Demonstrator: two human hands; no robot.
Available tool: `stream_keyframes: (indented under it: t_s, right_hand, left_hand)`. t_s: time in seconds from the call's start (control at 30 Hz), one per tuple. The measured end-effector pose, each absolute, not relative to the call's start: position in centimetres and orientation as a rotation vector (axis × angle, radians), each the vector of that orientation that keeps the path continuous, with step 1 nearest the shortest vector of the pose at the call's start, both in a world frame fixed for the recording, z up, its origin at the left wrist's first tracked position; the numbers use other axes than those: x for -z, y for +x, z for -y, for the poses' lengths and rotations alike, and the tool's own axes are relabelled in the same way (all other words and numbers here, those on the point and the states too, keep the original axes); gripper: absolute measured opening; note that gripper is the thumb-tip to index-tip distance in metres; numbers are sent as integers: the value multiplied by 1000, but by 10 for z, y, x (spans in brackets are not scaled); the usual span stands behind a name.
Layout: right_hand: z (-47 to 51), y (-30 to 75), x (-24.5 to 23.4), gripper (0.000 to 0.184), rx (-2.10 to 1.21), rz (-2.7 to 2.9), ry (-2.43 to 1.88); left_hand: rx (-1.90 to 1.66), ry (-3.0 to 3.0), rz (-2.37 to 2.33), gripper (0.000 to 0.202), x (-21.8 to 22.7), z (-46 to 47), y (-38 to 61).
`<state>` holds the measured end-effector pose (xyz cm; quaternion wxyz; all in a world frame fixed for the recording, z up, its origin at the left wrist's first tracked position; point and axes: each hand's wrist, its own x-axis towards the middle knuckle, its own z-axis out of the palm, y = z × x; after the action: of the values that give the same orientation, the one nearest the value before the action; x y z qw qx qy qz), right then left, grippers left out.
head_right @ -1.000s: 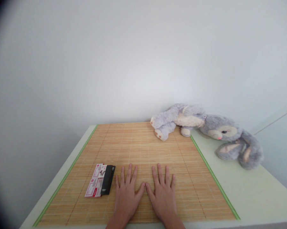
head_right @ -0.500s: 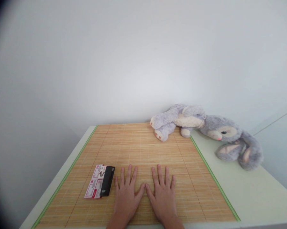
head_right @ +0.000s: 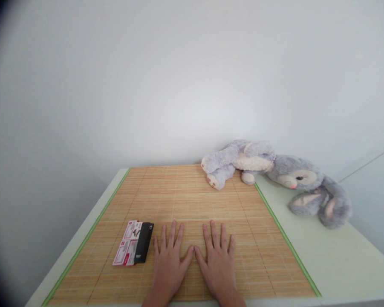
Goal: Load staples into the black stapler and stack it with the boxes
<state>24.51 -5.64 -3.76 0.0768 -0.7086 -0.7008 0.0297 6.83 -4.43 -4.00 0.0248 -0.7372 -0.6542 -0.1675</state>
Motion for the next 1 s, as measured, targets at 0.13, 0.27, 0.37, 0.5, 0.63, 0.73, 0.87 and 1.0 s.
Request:
stream_keyframes:
  t_s: [0.13,0.27,0.37,0.5,0.63,0.73,0.87,1.0]
  right_hand:
    - [57,245,38,76,-83,2103,-2126]
    - [56,245,39,76,-92,2101,-2132]
    - [56,245,38,76,-106,2096,-2135]
    - [56,245,38,76,-116,2096,-2133]
    - [56,245,40,75,-101,2094,-2125]
    - [56,245,40,75,-94,2090,-2115]
    - [56,246,40,76,-88,2091,-2109]
    - [56,245,39,76,-76,2097,-2112]
  left_hand:
    - [510,-2282,2019,77,40,44,68]
    - [498,-2296,2023,76,41,44,66]
    - [503,-2300,2025,76,42,44,66]
    - [522,-2292,2022,76,42,44,67]
    - [531,-2288,2021,77,42,44,67]
    - [532,-2292,2016,77,42,44,67]
    - [538,-2289,2015,76,42,44,67]
    - [536,-2295,2023,76,41,45,67]
